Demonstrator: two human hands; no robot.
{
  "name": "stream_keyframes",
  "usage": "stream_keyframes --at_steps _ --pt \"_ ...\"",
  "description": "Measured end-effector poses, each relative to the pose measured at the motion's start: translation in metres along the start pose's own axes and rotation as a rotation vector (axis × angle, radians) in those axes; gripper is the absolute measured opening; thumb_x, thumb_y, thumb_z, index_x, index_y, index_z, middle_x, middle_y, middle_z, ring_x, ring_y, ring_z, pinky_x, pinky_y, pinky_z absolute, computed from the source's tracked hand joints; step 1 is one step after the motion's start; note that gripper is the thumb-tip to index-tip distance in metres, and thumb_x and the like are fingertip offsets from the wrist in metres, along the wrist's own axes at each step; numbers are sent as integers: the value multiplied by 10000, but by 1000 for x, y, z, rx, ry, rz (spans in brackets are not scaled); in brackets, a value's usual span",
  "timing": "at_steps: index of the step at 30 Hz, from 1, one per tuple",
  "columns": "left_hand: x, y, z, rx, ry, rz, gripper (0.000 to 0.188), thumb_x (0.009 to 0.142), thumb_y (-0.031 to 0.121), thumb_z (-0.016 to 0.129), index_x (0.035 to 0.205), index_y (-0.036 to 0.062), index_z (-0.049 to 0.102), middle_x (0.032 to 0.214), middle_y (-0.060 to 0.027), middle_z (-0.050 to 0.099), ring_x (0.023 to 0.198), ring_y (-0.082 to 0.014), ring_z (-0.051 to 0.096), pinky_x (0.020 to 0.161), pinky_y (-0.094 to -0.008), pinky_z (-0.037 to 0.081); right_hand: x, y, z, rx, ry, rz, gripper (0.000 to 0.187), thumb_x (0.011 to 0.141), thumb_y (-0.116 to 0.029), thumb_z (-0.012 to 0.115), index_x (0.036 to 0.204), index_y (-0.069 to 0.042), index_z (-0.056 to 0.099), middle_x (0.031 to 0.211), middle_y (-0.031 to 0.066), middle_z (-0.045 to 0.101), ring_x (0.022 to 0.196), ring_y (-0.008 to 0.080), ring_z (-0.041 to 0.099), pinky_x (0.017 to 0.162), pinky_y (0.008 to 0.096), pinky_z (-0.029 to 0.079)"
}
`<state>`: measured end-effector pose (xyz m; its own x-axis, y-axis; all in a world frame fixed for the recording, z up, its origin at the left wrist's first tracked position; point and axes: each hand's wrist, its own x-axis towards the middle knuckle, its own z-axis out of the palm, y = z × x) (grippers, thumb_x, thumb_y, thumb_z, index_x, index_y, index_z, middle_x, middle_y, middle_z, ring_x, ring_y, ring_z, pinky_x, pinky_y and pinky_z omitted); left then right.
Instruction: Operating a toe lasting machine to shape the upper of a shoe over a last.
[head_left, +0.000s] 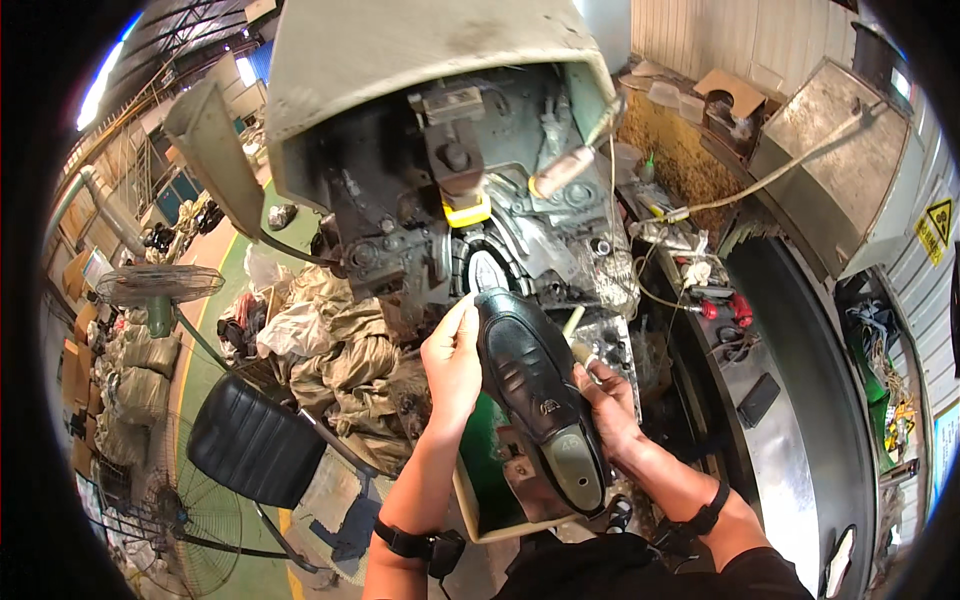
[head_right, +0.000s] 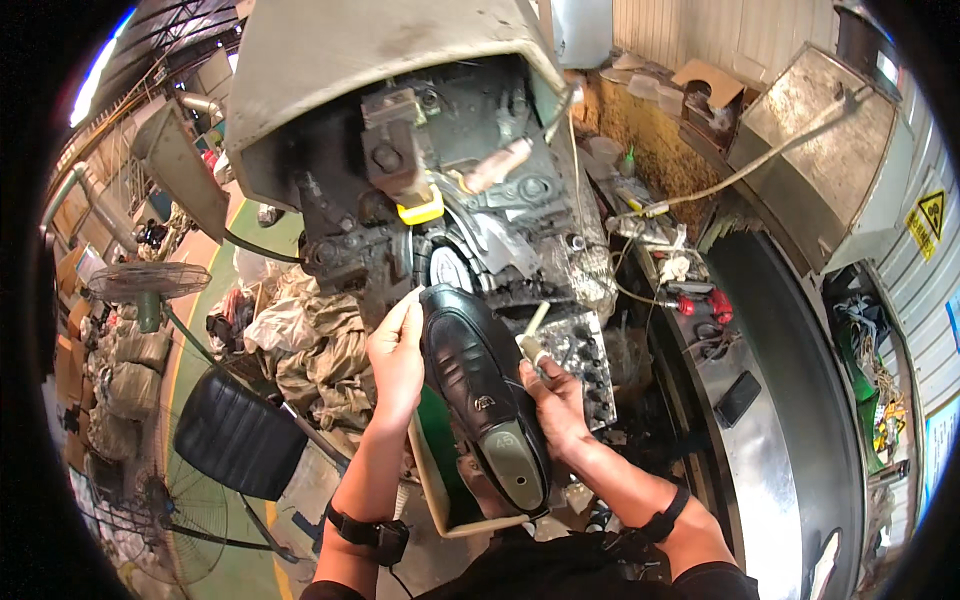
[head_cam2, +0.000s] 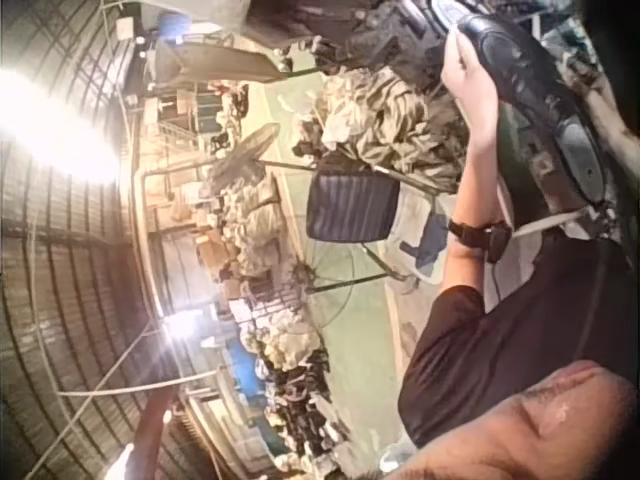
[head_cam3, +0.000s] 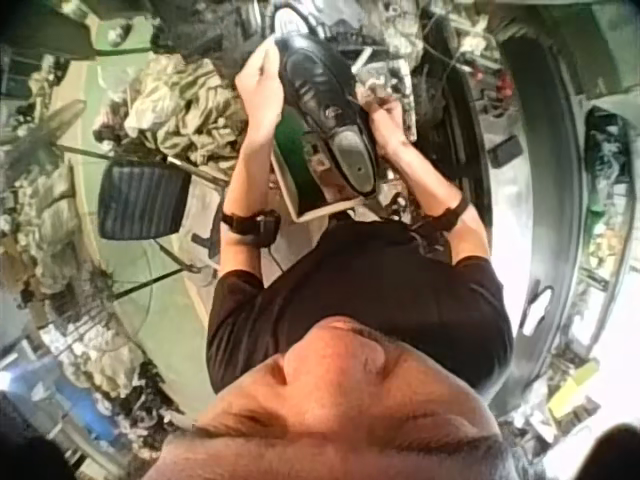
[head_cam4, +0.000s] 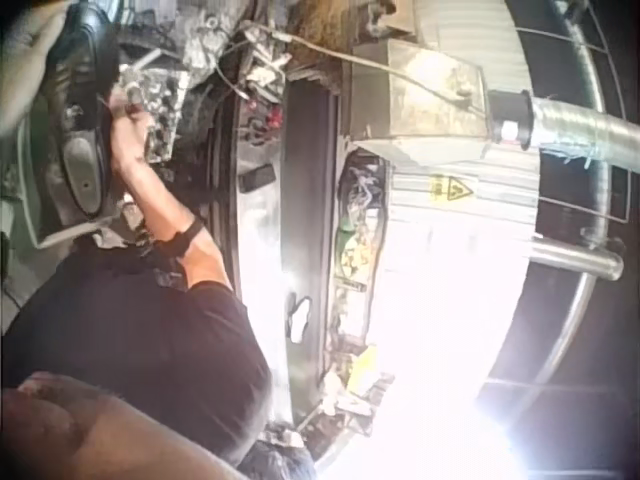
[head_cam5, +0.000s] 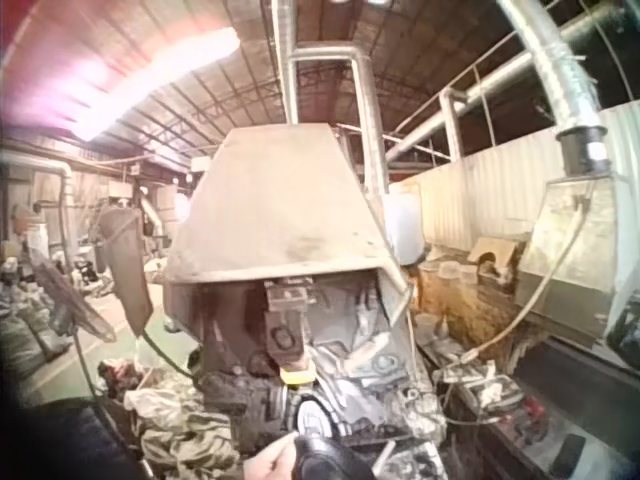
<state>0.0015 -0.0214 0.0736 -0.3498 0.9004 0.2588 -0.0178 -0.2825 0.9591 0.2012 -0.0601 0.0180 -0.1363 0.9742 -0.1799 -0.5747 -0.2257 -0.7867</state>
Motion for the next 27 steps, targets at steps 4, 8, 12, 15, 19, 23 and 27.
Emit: stream_keyframes --at_steps 4,8,12,15,19,23,27 --pt "33 -16 -21 71 84 163 248 1015 107 617 1213 -15 703 1138 -85 724 1013 -98 638 929 -245 490 25 7 32 38 -10 26 428 1001 -122 642 1411 -52 539 1069 55 710 877 112 664 792 271 567" --pt "43 -38 -39 -307 163 -62 306 1011 173 629 1251 -12 677 1166 -70 708 1020 -127 651 912 -257 505 48 19 38 32 11 19 414 999 -112 639 1398 -54 549 1118 66 698 927 138 671 807 287 571" --pt "7 -53 -42 -563 86 -516 312 1043 331 552 1143 69 690 1059 -14 698 938 -143 643 860 -289 503 70 22 38 89 33 43 369 997 -127 639 1353 -53 572 1124 76 699 941 166 683 833 311 584" --pt "-18 -54 -36 -727 119 -671 303 1041 338 555 1133 80 683 1003 7 688 873 -126 633 811 -270 497 80 21 32 207 23 155 335 1017 -134 598 1339 -46 575 1140 92 694 985 193 682 867 348 584" --pt "-44 -34 -18 -297 7 -292 183 984 152 681 1073 -8 685 978 3 682 860 -58 600 775 -215 482 69 8 25 379 -74 377 379 1041 -240 493 1361 -49 559 1214 149 677 1057 251 679 945 426 567" --pt "-60 -19 -9 -258 -37 -282 192 920 77 753 1050 -43 679 976 -22 695 882 -59 620 788 -216 498 34 -11 11 295 -283 361 408 1050 -296 461 1362 -52 561 1227 149 679 1061 257 681 955 425 562" --pt "-74 -14 6 -206 -100 -251 179 907 97 775 1002 -19 675 935 -11 683 828 -52 599 744 -208 477 15 -30 -2 580 -249 519 376 1063 -282 417 1317 -57 578 1190 144 691 966 263 711 887 412 594"
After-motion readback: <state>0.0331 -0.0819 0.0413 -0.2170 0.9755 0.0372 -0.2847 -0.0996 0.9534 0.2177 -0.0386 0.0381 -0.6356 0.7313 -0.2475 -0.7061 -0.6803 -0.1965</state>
